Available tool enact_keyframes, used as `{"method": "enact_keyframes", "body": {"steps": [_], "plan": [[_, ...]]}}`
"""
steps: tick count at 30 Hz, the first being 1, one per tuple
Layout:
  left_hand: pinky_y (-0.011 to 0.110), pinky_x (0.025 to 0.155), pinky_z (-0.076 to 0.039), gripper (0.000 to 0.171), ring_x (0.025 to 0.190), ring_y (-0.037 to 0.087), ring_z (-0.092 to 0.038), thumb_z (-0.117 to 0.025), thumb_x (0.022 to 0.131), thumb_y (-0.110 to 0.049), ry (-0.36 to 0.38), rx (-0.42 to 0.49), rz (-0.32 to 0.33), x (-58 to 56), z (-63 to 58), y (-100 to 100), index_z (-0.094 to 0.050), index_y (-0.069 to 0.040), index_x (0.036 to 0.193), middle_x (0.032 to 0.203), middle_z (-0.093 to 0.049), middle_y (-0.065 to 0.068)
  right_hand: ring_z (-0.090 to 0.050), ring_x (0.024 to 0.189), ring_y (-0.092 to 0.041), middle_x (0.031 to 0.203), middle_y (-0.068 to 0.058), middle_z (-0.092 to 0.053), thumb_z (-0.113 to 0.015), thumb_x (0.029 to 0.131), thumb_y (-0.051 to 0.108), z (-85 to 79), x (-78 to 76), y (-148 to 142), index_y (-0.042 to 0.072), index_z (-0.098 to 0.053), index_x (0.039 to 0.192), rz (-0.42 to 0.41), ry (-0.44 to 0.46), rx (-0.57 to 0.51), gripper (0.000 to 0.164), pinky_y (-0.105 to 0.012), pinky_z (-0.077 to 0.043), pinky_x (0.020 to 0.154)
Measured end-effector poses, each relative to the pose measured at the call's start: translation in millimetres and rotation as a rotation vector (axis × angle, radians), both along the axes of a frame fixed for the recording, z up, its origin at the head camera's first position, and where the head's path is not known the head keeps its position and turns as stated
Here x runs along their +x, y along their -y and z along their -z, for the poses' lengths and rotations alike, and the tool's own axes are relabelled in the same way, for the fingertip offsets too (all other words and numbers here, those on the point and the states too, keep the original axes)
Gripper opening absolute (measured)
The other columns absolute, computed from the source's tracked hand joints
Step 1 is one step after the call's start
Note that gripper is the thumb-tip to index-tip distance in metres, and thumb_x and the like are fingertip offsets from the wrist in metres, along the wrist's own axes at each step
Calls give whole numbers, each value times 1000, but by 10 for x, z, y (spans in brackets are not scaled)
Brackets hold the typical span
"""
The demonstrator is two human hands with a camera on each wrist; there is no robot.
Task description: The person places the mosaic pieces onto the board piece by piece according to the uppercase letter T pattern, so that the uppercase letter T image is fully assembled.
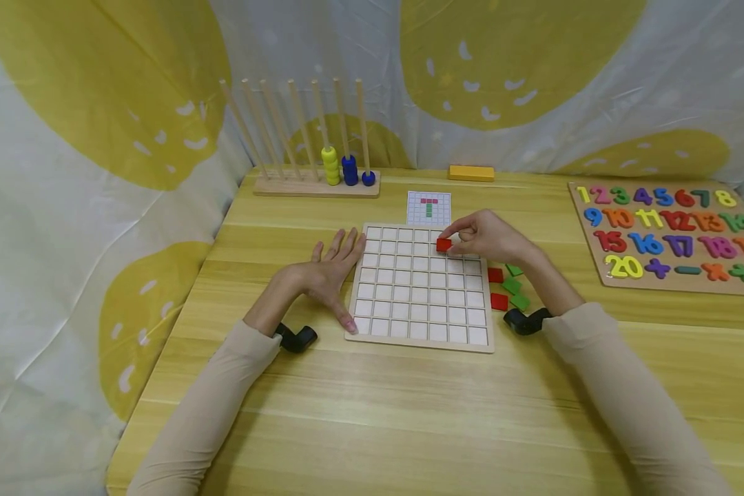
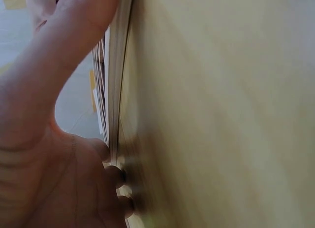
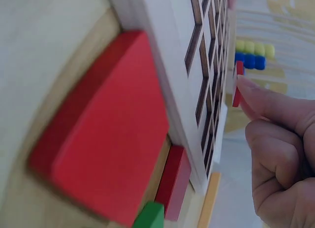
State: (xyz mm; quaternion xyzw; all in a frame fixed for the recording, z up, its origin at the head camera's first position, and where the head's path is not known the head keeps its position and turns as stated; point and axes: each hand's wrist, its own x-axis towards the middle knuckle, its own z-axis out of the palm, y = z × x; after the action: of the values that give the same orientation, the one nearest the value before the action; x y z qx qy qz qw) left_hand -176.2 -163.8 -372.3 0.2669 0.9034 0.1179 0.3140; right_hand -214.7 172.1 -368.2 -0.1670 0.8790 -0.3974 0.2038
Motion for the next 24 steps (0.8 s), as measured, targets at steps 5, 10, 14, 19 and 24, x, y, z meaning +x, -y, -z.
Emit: {"method": "enact_keyframes", "body": {"steps": [5, 10, 14, 19, 24], "plan": [[67, 122, 20, 166, 153, 38, 37, -96, 61, -57, -2, 6, 2, -5, 2, -3, 28, -8, 160, 165, 39, 15, -21, 59, -13, 60, 5, -23, -77, 93, 10, 7, -11, 64, 0, -72, 123, -12, 27, -18, 32, -28, -30, 65], [67, 122, 20, 166, 153, 37, 36, -97, 61, -56, -5, 1, 5, -3, -1, -8, 28, -8, 160, 165, 39, 15, -20, 59, -13, 60, 5, -21, -77, 93, 10, 1, -15, 101, 0, -72, 123, -12, 47, -15, 32, -28, -34, 70], [67, 122, 20, 166, 154, 37, 36, -97, 61, -56, -4, -1, 5, -5, 0, -12, 28, -8, 160, 165, 39, 15, -23, 59, -13, 60, 5, -25, -76, 93, 10, -10, -21, 119, -1, -71, 125, -11, 54, 2, 33, -29, -29, 63], [67, 122, 20, 166, 153, 37, 36, -96, 61, -57, -3, 0, 6, -5, 5, -14, 28, -9, 160, 165, 39, 15, -25, 58, -13, 59, 4, -27, -77, 93, 9, -4, -28, 137, -1, -72, 125, -10, 50, 12, 34, -28, -27, 60], [67, 122, 20, 167, 153, 37, 37, -96, 61, -58, 1, 3, -2, -1, 6, -6, 29, -9, 160, 165, 40, 15, -25, 57, -12, 58, 5, -26, -76, 93, 7, 24, -33, 168, -1, -74, 121, -28, -10, 46, 30, -26, -27, 59]]}}
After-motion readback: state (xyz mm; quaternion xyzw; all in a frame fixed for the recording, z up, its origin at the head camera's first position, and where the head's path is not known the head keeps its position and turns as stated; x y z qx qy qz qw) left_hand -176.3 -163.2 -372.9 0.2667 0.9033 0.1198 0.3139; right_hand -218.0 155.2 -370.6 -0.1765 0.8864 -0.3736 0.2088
